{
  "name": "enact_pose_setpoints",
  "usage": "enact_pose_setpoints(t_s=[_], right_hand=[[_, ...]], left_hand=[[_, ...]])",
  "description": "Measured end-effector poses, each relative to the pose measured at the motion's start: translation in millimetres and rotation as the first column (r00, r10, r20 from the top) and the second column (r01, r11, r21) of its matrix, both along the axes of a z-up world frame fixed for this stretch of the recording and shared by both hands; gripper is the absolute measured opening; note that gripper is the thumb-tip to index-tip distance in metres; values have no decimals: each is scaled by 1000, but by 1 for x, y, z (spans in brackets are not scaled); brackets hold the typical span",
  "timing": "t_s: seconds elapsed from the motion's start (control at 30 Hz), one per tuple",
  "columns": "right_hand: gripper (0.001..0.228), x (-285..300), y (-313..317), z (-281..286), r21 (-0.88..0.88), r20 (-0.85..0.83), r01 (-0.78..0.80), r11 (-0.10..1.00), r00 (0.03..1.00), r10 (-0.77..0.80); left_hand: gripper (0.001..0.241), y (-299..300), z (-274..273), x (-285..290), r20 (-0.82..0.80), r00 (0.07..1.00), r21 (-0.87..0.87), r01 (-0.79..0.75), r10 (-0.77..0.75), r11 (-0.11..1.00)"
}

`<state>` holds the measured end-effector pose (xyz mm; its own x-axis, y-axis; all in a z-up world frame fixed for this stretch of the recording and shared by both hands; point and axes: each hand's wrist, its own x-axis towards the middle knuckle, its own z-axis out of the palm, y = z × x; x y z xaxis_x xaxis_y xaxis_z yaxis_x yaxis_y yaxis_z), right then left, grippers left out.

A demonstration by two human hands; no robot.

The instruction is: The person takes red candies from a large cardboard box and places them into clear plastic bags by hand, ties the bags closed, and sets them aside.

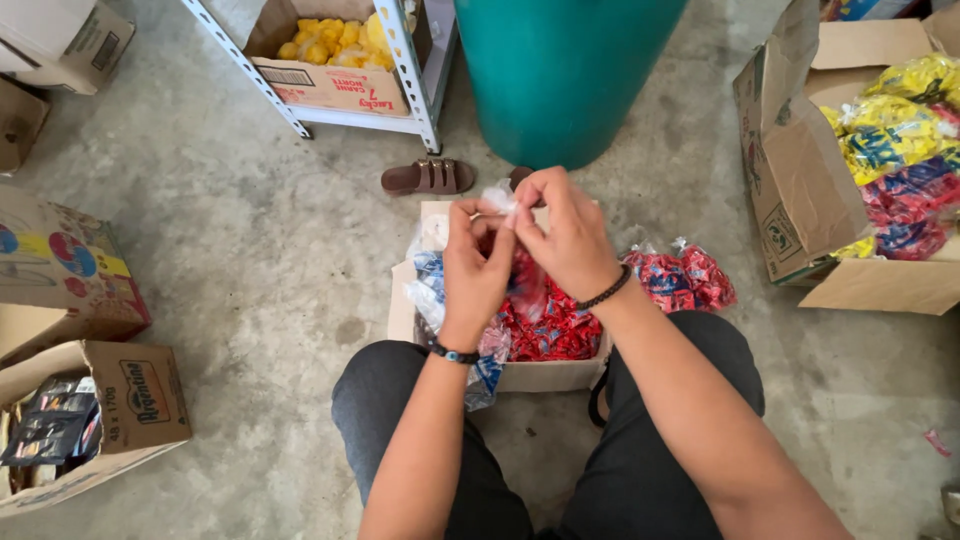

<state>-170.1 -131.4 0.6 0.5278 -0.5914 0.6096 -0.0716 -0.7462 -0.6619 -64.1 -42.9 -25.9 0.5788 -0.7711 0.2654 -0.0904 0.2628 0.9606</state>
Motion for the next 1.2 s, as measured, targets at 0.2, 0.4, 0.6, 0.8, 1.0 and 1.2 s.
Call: enact_pose_setpoints(t_s=[0.2, 0.4, 0.6, 0.8, 1.0, 1.2], right_hand=[[24, -4, -4, 6, -183, 26, 11, 983, 1000, -7], [20, -3, -2, 5, -72, -22, -45, 996, 999, 44], [36, -5, -33, -42, 529, -143, -181, 829, 944, 297], [59, -17, -12, -34, 959, 155, -271, 78, 740, 655], [53, -30, -17, -45, 933, 130, -267, 239, 874, 468], [57, -50, -36, -30, 823, -14, -172, 541, 947, 322]], left_hand=[[8, -4, -27, 7, -202, 965, -44, 162, -167, 986], [9, -2, -39, 18, -233, 964, 17, 136, -128, 991], [14, 5, -30, 42, -521, 850, -112, 25, -80, 993], [18, 18, -58, 80, -760, 514, -458, 11, -398, 889], [49, 4, -22, 46, -874, 482, -62, 17, -62, 998], [51, -5, -63, 17, -671, 684, -2, 383, -285, 924]])
